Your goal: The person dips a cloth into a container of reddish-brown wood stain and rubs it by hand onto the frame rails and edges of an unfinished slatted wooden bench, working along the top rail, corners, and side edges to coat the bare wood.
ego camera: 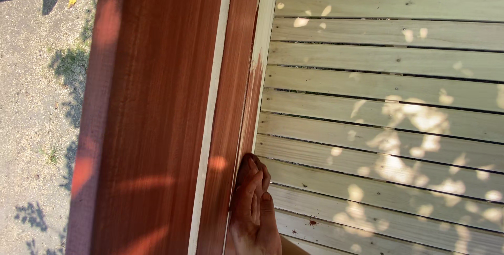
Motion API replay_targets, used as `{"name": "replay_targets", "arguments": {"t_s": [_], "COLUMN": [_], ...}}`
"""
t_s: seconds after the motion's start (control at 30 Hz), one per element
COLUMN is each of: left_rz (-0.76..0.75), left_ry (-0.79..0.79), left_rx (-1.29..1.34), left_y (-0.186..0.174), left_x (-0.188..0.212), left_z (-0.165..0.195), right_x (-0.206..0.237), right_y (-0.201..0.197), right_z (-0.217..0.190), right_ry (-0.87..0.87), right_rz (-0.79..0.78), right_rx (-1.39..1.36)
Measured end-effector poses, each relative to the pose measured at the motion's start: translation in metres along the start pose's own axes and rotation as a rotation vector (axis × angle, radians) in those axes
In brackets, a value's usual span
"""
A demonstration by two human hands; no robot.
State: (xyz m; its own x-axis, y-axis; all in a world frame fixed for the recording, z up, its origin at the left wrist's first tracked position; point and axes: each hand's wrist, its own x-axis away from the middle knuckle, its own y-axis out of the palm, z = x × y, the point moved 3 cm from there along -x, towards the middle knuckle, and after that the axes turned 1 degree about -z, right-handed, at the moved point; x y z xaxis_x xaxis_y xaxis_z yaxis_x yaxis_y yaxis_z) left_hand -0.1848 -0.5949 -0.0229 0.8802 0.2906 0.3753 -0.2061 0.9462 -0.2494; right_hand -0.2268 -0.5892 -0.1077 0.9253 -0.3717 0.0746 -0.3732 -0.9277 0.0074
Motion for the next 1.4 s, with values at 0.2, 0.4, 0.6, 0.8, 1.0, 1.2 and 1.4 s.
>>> {"name": "replay_targets", "arguments": {"t_s": [0.2, 0.4, 0.6, 0.8, 1.0, 1.2, 1.4], "left_rz": [0.096, 0.157, 0.178, 0.177, 0.102, 0.102, 0.005], "left_ry": [-0.034, 0.042, 0.131, 0.114, 0.053, 0.213, 0.049], "left_rx": [-0.138, -0.120, -0.071, 0.149, 0.113, -0.087, -0.222], "left_y": [0.004, 0.006, -0.011, -0.036, -0.049, -0.026, -0.002], "left_x": [-0.017, -0.028, -0.025, -0.003, 0.016, 0.011, -0.010], "left_z": [-0.007, -0.041, -0.060, -0.049, -0.035, -0.031, -0.016], "right_x": [-0.137, -0.349, -0.333, -0.103, 0.090, 0.076, -0.068], "right_y": [0.007, 0.010, 0.006, 0.010, 0.012, 0.011, 0.002], "right_z": [0.030, 0.020, 0.007, 0.024, 0.011, 0.026, 0.030], "right_ry": [-0.104, 0.108, 0.149, -0.044, 0.037, 0.046, -0.020], "right_rz": [0.055, 0.088, 0.110, 0.098, 0.042, 0.019, 0.041], "right_rx": [0.014, -0.058, -0.034, 0.082, 0.042, -0.025, 0.013]}}
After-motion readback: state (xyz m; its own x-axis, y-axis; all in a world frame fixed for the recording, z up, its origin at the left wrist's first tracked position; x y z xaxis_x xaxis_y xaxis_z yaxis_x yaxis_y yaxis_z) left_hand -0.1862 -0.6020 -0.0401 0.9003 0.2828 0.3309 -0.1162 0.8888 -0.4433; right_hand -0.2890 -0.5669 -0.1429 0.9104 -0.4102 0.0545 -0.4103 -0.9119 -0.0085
